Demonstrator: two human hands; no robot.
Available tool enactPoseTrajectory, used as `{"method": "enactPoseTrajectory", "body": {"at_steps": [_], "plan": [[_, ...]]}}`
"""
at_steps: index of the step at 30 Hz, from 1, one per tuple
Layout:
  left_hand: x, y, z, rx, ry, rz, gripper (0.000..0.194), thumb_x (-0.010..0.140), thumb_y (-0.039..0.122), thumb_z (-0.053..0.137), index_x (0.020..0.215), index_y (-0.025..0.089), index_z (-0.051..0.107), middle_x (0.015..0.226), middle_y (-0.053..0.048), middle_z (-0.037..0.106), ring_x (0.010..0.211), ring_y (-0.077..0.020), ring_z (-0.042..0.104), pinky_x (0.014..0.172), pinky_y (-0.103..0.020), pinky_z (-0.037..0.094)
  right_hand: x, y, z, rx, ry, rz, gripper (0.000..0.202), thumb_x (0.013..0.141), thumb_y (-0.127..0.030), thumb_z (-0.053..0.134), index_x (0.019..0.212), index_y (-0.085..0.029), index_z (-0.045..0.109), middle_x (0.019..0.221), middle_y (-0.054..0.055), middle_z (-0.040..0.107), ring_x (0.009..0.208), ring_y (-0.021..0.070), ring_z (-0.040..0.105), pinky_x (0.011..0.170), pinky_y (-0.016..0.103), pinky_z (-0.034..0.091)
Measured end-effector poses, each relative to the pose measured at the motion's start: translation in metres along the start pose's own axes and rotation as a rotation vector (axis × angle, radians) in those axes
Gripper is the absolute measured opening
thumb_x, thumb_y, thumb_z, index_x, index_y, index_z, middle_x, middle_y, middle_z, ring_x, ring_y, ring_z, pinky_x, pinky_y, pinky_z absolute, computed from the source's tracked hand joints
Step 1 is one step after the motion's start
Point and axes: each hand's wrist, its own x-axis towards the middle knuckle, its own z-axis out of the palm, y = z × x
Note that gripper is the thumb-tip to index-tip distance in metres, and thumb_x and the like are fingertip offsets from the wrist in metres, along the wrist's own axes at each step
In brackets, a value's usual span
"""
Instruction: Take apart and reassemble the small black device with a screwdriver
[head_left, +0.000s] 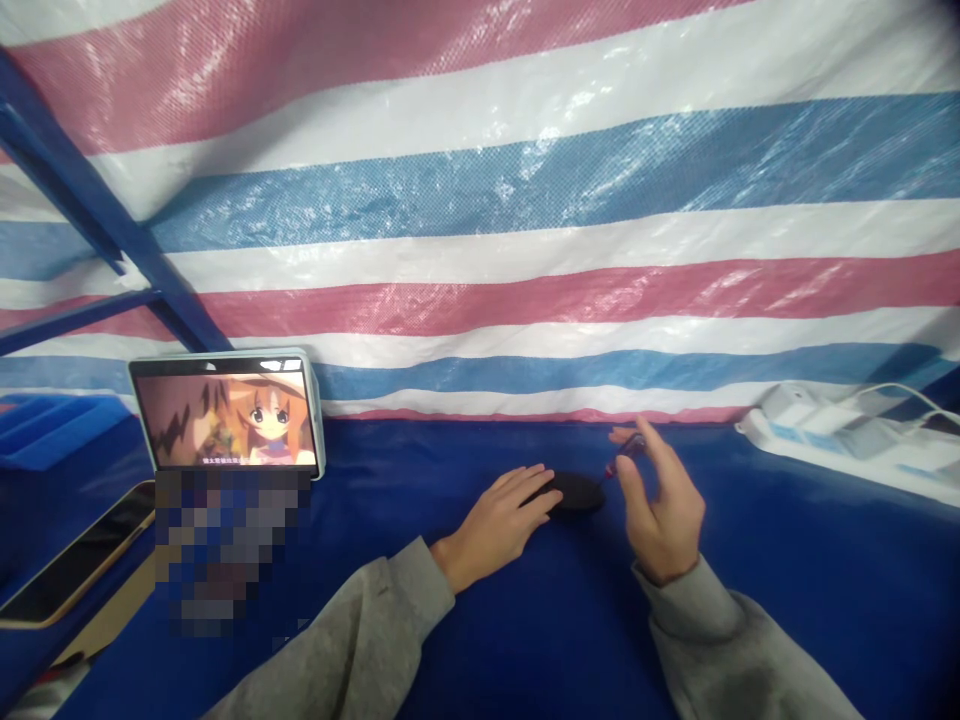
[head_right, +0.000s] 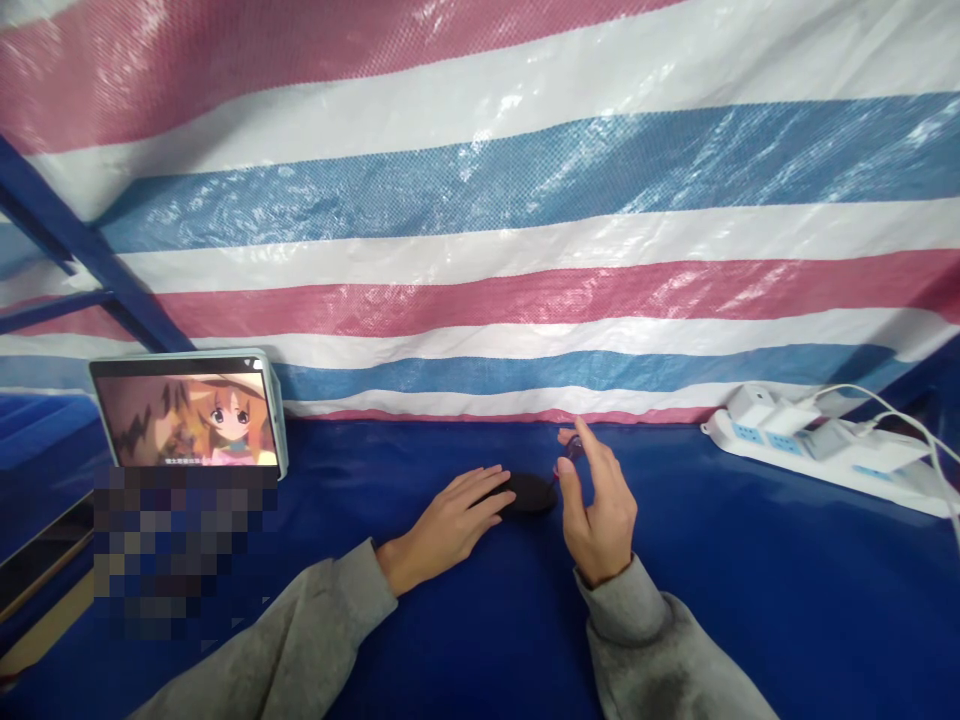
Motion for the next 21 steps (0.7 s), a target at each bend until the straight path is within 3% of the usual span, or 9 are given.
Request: {"method": "enactPoseTrajectory", "body": {"at_steps": [4, 9, 14, 18, 21], "plan": [[0.0001, 0.0003, -0.0001, -0.002, 0.003, -0.007, 0.031, 0.102, 0.019, 0.048, 0.132, 0.017, 0.055, 0.142, -0.012, 0.056, 0.139, -0.0221, 0.046, 0.116, -0.043, 0.042, 0.0016, -0.0011, -0.0004, -0.027, 0.083, -0.060, 0.049, 0.090, -0.023, 0.062, 0.138, -0.022, 0.055, 0.099, 0.009, 0.072, 0.090, 0.0221, 0.068, 0.084, 0.041, 0.057], [0.0000, 0.0006, -0.0002, -0.009, 0.001, -0.008, 0.031, 0.102, 0.019, 0.046, 0.132, 0.017, 0.055, 0.142, -0.013, 0.056, 0.139, -0.0226, 0.046, 0.115, -0.044, 0.043, 0.0031, -0.0027, -0.0011, 0.012, -0.013, -0.074, 0.045, 0.095, -0.023, 0.052, 0.141, -0.023, 0.052, 0.113, 0.011, 0.070, 0.103, 0.0245, 0.067, 0.090, 0.045, 0.056], [-0.0003, 0.0005, -0.0004, 0.002, -0.002, -0.012, 0.031, 0.102, 0.019, 0.047, 0.132, 0.018, 0.055, 0.143, -0.012, 0.055, 0.139, -0.0223, 0.046, 0.115, -0.044, 0.043, 0.0045, -0.0034, -0.0013, -0.081, 0.111, -0.090, 0.043, 0.089, -0.023, 0.064, 0.132, -0.023, 0.061, 0.104, 0.010, 0.069, 0.097, 0.0234, 0.067, 0.089, 0.042, 0.056], [-0.0004, 0.0000, 0.0002, 0.012, -0.004, -0.011, 0.031, 0.102, 0.019, 0.048, 0.132, 0.018, 0.054, 0.143, -0.012, 0.055, 0.140, -0.0213, 0.045, 0.116, -0.042, 0.042, 0.0044, -0.0035, -0.0013, -0.028, 0.034, -0.094, 0.049, 0.094, -0.021, 0.055, 0.142, -0.023, 0.050, 0.110, 0.010, 0.070, 0.102, 0.0240, 0.067, 0.091, 0.043, 0.055], [-0.0004, 0.0002, 0.0003, 0.003, -0.008, -0.010, 0.032, 0.103, 0.018, 0.046, 0.133, 0.018, 0.054, 0.144, -0.012, 0.054, 0.140, -0.0224, 0.045, 0.116, -0.044, 0.042, 0.0040, -0.0028, -0.0011, -0.057, 0.060, -0.069, 0.044, 0.091, -0.025, 0.060, 0.135, -0.022, 0.057, 0.108, 0.011, 0.070, 0.101, 0.0246, 0.067, 0.090, 0.043, 0.055]]}}
